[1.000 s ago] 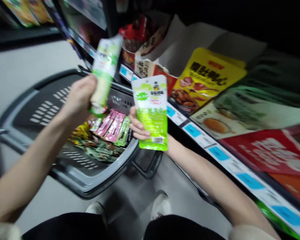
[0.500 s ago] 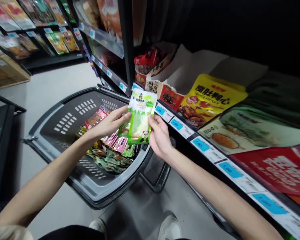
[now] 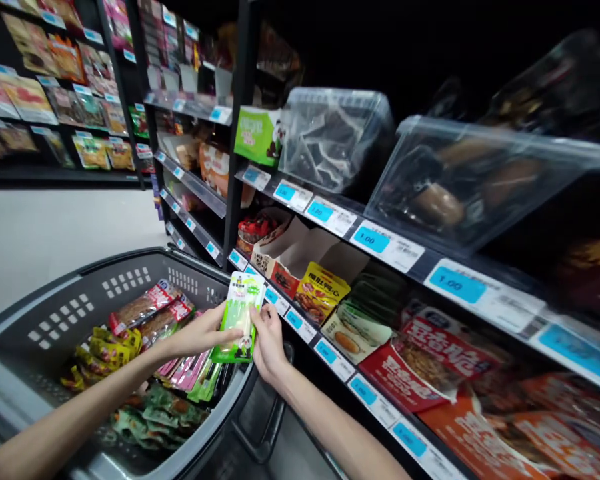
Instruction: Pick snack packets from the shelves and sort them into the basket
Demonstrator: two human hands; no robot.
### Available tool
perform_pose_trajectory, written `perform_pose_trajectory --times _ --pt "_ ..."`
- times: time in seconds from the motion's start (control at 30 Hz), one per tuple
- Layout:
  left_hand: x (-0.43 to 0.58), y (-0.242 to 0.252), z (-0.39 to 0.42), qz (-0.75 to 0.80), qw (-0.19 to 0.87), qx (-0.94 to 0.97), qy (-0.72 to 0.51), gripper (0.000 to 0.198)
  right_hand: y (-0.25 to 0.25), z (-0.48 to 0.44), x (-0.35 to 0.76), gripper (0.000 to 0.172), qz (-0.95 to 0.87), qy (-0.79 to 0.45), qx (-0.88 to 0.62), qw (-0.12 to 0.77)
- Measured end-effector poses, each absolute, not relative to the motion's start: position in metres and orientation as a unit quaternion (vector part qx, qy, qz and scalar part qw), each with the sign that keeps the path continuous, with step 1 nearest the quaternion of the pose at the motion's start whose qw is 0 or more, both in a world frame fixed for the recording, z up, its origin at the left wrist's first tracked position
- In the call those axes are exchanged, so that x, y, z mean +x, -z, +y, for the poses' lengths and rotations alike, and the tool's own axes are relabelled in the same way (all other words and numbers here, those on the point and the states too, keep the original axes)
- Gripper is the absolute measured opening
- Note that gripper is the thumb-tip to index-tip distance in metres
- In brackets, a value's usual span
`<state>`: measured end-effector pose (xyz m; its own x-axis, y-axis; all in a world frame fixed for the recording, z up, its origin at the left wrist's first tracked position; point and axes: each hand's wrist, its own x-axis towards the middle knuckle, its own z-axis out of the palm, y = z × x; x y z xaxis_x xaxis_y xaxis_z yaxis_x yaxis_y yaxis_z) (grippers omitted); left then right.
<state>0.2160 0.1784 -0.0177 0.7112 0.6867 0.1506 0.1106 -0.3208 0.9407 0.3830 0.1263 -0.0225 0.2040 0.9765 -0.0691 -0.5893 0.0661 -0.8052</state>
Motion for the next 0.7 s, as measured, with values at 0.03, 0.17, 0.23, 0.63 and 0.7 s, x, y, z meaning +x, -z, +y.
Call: perform_pose_trajectory --times 0.03,0.17,0.23,0.63,0.7 --pt "0.215 0.019 0.180 0.246 0.530 0.760 -0.283 0.071 0.021 0.125 0.382 0.048 -0.265 -0.577 -0.369 0.679" --pt "0.211 0.020 0.185 0.209 0.518 0.772 -0.304 0.067 0.020 0.126 0.383 0.054 -0.363 -0.584 -0.399 0.607" --pt "0.209 0.019 0.187 0.201 0.501 0.783 -0.310 0.064 0.019 0.131 0.387 0.049 -0.419 -0.579 -0.426 0.554" --pt "0.205 -0.002 0.190 0.254 0.533 0.687 -0.424 0.068 -0.081 0.123 0.414 0.036 -0.727 -0.317 -0.430 0.432" --pt "0.202 -0.008 0.194 0.256 0.538 0.641 -0.483 0.064 -0.110 0.119 0.407 0.029 -0.746 -0.261 -0.428 0.438"
